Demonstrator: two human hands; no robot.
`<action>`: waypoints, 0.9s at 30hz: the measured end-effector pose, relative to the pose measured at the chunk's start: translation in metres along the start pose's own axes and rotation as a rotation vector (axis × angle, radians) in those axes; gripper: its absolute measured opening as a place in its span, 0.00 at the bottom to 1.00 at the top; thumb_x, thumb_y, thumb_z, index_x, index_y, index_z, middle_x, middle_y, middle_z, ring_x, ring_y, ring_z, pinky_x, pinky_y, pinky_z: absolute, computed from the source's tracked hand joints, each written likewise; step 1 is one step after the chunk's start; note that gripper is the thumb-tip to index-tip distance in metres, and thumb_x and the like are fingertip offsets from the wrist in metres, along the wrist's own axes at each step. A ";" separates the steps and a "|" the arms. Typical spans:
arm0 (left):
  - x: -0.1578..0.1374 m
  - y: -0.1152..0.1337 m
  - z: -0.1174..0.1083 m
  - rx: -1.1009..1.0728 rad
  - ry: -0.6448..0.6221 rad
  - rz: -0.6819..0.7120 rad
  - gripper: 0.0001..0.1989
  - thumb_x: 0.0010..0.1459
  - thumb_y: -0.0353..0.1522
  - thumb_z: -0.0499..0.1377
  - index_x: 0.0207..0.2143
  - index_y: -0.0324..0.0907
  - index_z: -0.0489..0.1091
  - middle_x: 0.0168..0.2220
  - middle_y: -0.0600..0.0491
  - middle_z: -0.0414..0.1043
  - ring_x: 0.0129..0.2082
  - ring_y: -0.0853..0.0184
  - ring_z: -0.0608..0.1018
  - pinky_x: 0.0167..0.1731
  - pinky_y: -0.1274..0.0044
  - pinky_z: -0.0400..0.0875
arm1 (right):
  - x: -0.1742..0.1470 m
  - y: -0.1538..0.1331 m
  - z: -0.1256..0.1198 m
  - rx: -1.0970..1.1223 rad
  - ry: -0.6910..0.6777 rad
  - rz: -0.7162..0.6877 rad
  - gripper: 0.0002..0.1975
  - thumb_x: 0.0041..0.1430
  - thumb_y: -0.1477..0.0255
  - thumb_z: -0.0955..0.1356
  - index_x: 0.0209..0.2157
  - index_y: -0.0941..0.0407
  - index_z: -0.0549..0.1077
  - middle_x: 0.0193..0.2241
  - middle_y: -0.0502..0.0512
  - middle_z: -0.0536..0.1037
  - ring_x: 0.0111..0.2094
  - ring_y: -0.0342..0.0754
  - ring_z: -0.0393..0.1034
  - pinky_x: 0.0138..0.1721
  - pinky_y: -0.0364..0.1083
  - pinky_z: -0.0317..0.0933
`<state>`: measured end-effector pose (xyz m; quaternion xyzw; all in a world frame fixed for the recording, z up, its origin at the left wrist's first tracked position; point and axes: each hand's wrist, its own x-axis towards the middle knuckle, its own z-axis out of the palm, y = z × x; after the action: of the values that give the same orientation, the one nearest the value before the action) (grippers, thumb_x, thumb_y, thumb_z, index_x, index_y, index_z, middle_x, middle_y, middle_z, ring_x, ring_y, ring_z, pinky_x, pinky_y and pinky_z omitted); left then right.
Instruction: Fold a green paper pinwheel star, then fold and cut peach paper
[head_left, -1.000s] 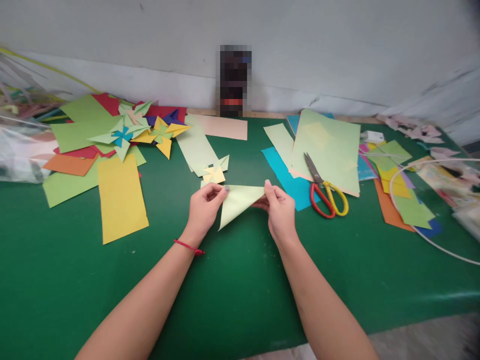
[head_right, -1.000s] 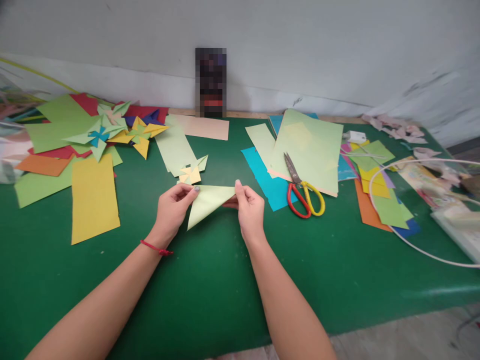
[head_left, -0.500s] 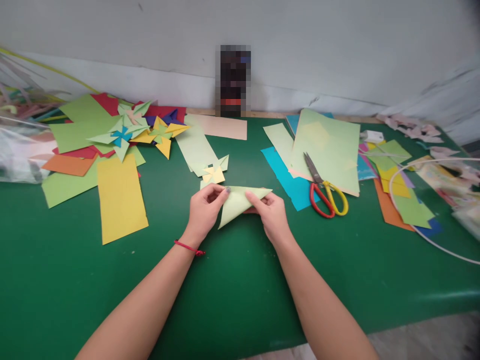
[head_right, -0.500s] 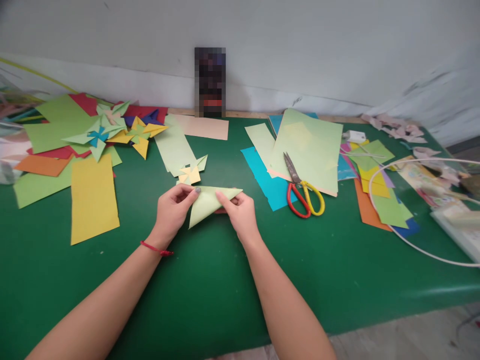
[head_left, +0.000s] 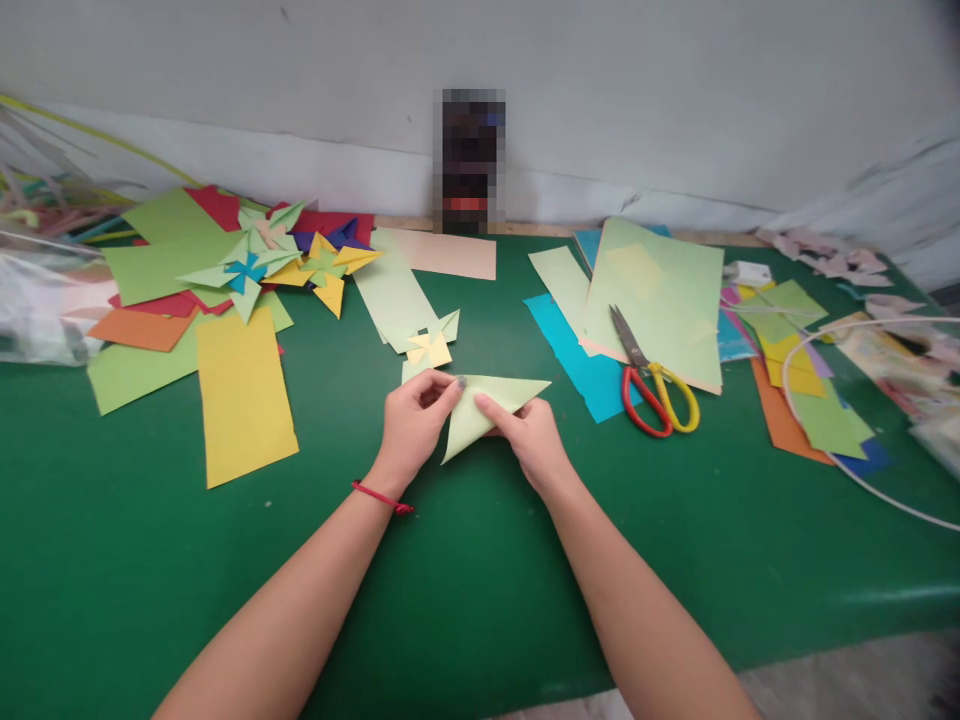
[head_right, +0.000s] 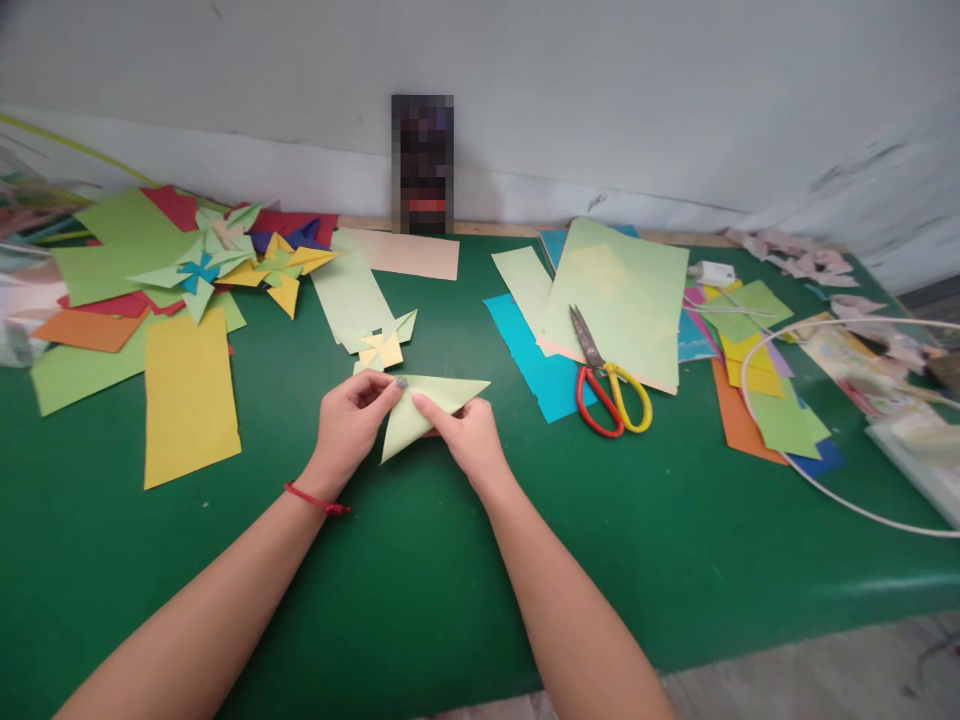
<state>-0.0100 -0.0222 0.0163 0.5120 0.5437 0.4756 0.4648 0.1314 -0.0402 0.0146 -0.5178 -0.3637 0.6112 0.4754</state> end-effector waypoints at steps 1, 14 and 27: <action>0.000 0.000 0.000 0.006 -0.001 0.010 0.09 0.51 0.37 0.60 0.25 0.40 0.70 0.23 0.57 0.70 0.24 0.73 0.70 0.25 0.82 0.65 | -0.001 0.000 0.001 -0.024 0.000 0.002 0.18 0.44 0.63 0.72 0.36 0.59 0.76 0.34 0.58 0.79 0.36 0.53 0.74 0.34 0.49 0.71; 0.002 -0.002 0.000 0.032 0.073 0.033 0.08 0.51 0.36 0.60 0.25 0.40 0.70 0.22 0.57 0.70 0.23 0.74 0.70 0.23 0.82 0.64 | 0.000 0.000 0.001 -0.021 0.053 0.036 0.15 0.42 0.66 0.73 0.32 0.61 0.75 0.25 0.55 0.79 0.22 0.47 0.74 0.25 0.45 0.72; 0.002 -0.002 0.000 0.032 0.102 0.014 0.08 0.51 0.36 0.60 0.24 0.40 0.70 0.22 0.56 0.70 0.23 0.73 0.69 0.24 0.81 0.63 | -0.001 -0.001 0.003 -0.016 0.036 0.037 0.15 0.47 0.63 0.72 0.31 0.61 0.73 0.21 0.53 0.78 0.20 0.48 0.74 0.23 0.45 0.72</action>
<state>-0.0107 -0.0200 0.0147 0.4983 0.5705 0.4957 0.4249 0.1291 -0.0406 0.0166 -0.5393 -0.3504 0.6074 0.4663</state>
